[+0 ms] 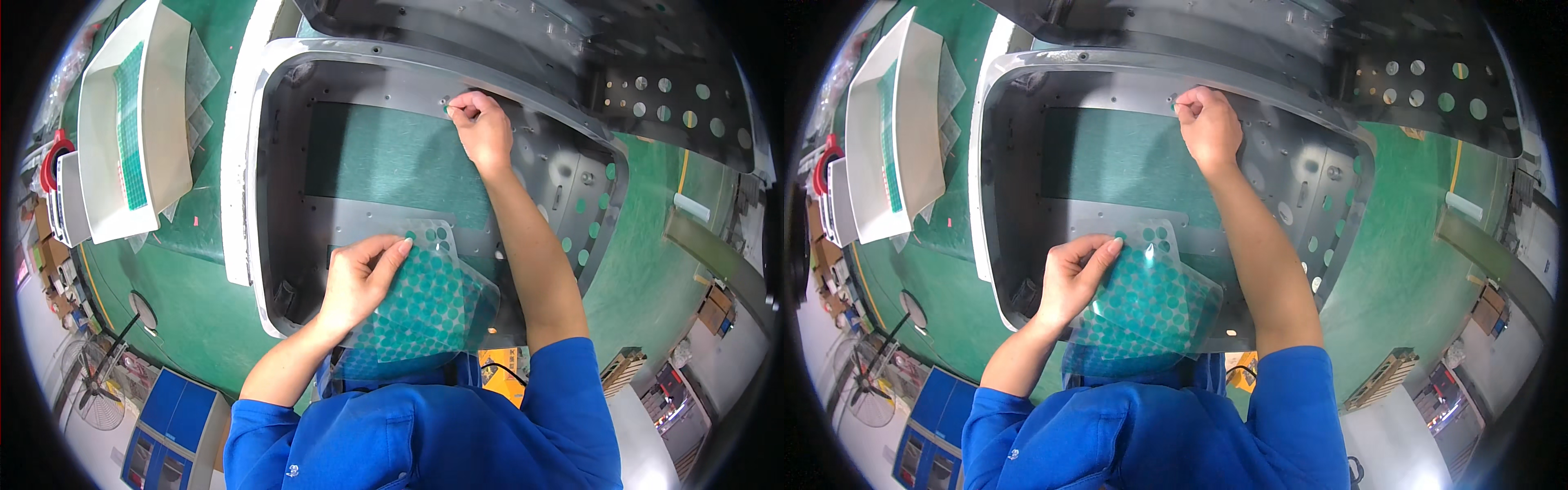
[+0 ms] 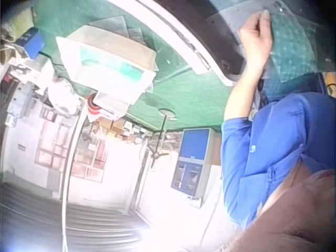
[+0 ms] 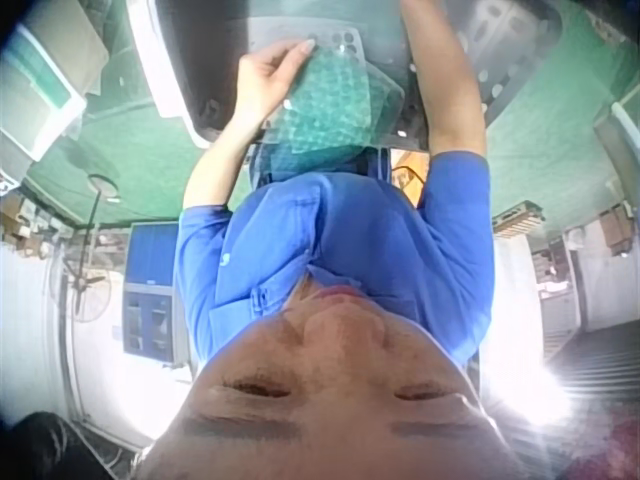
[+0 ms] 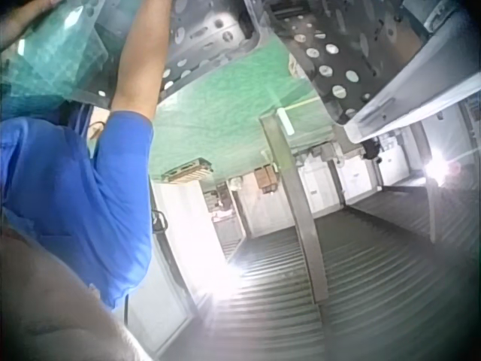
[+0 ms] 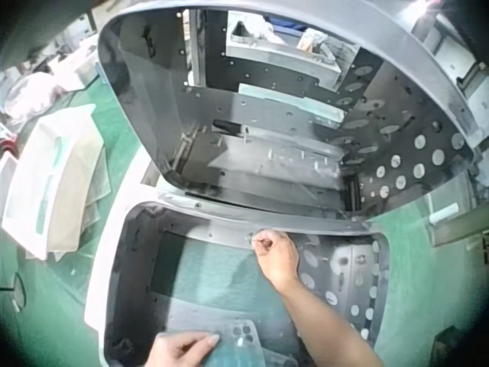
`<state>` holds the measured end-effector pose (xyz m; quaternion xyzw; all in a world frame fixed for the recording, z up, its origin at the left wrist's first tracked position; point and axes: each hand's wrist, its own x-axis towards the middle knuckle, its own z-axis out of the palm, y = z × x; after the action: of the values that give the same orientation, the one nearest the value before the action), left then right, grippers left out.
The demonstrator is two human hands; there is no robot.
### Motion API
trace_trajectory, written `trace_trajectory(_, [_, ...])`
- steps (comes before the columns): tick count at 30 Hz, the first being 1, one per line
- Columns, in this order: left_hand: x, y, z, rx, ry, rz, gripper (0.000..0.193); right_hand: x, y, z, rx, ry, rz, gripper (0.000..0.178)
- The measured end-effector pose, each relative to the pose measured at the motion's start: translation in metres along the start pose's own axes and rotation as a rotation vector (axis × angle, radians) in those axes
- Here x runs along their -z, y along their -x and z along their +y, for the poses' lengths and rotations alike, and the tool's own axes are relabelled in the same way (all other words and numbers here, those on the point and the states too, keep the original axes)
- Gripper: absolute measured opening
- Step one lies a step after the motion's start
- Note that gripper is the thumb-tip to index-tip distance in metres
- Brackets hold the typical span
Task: Apply small green circular stickers to designated holes and spots on a large metal enclosure.
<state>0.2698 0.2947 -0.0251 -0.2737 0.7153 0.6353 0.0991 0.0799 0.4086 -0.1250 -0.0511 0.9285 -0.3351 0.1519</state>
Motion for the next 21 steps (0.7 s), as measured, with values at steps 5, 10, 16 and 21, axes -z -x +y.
trace_trajectory(5, [0.001,0.001,0.000,0.039,0.022,0.001,0.019,-0.004,0.007,0.013,0.234,-0.090,0.161,0.014])
trace_trajectory(10, [0.004,-0.002,0.004,0.051,0.074,0.055,0.021,-0.004,0.028,0.021,0.766,0.467,0.278,0.025])
trace_trajectory(16, [0.004,0.004,0.002,-0.114,0.160,0.016,0.014,0.072,0.092,-0.039,0.207,-0.708,-0.480,0.015])
trace_trajectory(21, [-0.006,0.014,0.022,-0.152,0.090,-0.120,0.012,0.092,0.136,-0.043,0.075,-0.731,-0.602,0.013])
